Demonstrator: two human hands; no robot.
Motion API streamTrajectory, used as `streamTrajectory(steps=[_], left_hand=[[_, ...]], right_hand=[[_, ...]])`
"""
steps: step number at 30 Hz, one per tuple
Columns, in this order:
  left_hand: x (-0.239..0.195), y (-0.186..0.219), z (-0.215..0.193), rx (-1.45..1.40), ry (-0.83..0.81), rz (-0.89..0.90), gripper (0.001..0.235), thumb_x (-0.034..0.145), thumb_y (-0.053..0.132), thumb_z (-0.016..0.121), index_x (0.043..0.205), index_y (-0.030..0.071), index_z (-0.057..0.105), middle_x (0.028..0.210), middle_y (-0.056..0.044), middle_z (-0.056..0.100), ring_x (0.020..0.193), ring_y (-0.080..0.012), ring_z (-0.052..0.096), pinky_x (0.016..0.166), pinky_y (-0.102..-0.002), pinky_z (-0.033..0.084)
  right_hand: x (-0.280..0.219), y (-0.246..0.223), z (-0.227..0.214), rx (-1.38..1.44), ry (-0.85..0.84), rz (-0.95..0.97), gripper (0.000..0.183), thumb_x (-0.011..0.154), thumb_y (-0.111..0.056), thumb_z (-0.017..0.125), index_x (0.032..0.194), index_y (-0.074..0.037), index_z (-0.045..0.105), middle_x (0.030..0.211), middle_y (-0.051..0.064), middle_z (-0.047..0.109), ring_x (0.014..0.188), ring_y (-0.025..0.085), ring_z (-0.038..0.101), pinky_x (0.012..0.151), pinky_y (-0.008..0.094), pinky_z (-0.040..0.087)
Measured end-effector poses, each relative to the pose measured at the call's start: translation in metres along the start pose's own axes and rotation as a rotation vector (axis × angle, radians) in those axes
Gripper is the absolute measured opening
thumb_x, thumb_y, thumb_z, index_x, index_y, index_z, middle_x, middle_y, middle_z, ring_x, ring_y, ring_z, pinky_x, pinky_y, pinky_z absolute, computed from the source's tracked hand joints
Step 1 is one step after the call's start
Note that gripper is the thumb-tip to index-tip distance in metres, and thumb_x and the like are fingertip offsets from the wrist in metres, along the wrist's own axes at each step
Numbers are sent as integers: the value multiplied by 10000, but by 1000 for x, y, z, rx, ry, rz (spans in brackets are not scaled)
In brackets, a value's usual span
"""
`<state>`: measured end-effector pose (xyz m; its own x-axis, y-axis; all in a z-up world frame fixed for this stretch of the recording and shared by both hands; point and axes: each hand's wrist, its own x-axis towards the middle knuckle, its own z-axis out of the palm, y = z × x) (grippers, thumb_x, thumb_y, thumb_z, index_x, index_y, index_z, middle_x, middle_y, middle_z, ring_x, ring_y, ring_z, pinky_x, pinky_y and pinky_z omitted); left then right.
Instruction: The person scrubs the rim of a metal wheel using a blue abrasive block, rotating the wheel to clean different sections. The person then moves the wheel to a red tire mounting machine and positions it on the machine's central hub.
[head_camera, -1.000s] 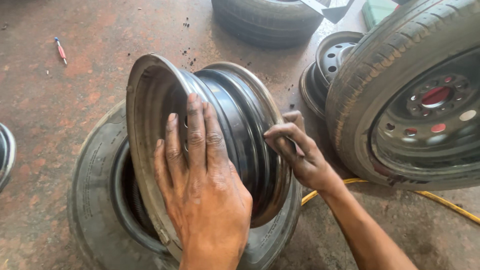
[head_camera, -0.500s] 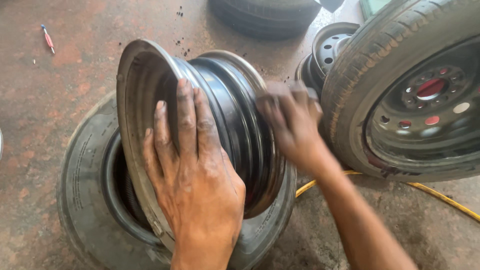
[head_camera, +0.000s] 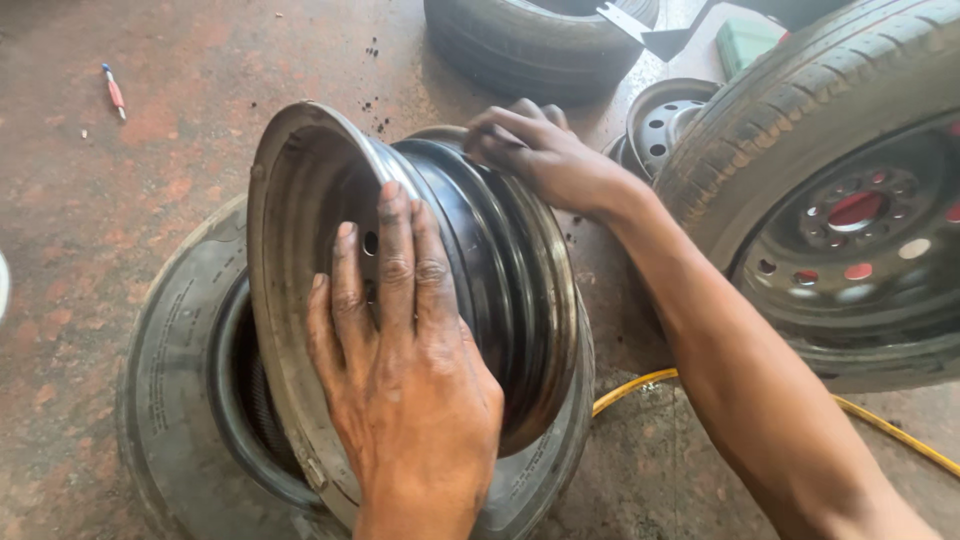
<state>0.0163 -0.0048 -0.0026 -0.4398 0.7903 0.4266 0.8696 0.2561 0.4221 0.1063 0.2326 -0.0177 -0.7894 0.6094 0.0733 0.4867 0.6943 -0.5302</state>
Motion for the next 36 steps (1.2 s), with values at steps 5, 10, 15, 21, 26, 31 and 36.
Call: streamTrajectory(steps=[5,10,15,21,26,31,36], left_hand=[[-3,2,-1,-59,12,6,804,846,118,601,1585,118,287,1669,-27,252,1520,-337,258,1230,-532,166],[-1,0,2,-61,10,14,818,808,101,603,1571,83,308,1653,-45,262,1498,-351,259,1209,-549,168],[-1,2,-2,-78,29,22,795,836,112,608,1576,87,318,1660,-54,266,1512,-352,261,1220,-548,177],[0,2,1,-79,-7,-5,811,807,116,609,1557,97,300,1636,-48,264,1484,-359,251,1195,-553,176],[0,4,-2,-112,-8,0,820,814,107,608,1566,98,282,1651,-51,241,1496,-356,244,1205,-563,162],[-3,2,0,-120,-24,-7,825,813,110,611,1565,106,272,1652,-42,236,1500,-358,235,1204,-561,169],[0,2,-3,-108,-13,5,839,794,111,605,1563,95,268,1648,-47,242,1502,-357,234,1204,-566,169]], right_hand=[[-88,-21,24,-66,258,0,340,1090,-380,382,1256,-197,616,1225,108,562,1223,301,467,1108,522,347],[-50,-27,10,-73,232,208,318,1072,-357,462,1225,-215,702,1190,127,547,1217,313,458,1052,540,365],[-27,-30,8,205,264,217,340,1045,-360,521,1304,-200,672,1180,107,598,1172,281,560,1018,471,490],[-68,-38,24,219,415,91,307,1021,-283,601,1263,-107,672,1143,105,653,1115,240,619,941,409,514],[-24,-54,11,346,308,547,315,958,-336,643,1152,-104,555,1027,120,688,917,207,683,810,387,581],[-75,-62,28,479,503,329,338,981,-321,686,1083,-24,561,1074,147,683,1105,168,669,919,334,588],[-4,-52,3,232,233,613,314,986,-366,650,1120,-92,577,1013,114,682,1008,245,671,881,379,521]])
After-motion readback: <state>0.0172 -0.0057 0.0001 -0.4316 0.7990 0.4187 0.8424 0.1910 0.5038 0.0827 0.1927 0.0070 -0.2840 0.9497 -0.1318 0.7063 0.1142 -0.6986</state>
